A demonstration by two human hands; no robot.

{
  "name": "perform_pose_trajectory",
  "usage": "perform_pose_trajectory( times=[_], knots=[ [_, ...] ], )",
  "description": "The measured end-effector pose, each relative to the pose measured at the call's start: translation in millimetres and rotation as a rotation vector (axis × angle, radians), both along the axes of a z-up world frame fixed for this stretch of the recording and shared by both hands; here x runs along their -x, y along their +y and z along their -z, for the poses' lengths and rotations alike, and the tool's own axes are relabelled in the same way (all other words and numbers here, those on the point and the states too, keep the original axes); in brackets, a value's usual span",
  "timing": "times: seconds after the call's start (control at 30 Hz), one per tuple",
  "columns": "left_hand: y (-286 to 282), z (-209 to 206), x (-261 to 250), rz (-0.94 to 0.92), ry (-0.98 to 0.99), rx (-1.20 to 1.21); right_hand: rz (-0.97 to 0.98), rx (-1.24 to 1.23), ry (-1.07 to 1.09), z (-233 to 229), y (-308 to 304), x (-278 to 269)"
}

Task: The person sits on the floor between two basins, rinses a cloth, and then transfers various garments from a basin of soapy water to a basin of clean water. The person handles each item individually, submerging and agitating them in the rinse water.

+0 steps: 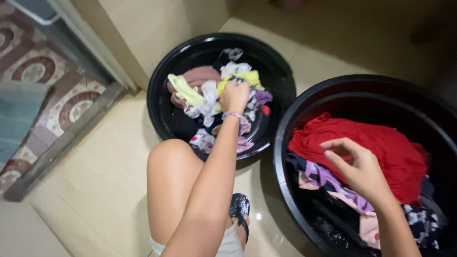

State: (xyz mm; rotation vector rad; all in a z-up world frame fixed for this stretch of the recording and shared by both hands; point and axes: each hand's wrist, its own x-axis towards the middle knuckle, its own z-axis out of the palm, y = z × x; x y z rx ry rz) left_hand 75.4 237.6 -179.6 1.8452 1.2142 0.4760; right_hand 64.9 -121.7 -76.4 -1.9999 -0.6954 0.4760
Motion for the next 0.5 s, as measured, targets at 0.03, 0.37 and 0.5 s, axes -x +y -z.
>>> perform_pose_trajectory(
  times=[0.03,0.37,0.5],
  knots=[
    [-7.3,-20.6,-1.5,0.054,-0.076,-0.039,0.019,-0.026,-0.009,-6.2,-3.4,-0.1],
    [-182.4,-133.4,15.7,1.344,-0.753,0.28,0.204,-0.101,-0.959,-62.8,-74.2,1.7],
    [-237.2,-128.6,36.2,1.598,-0.529,0.341,0.139,0.085,-0.446,-58.4,-113.2,-3.2]
  ],
)
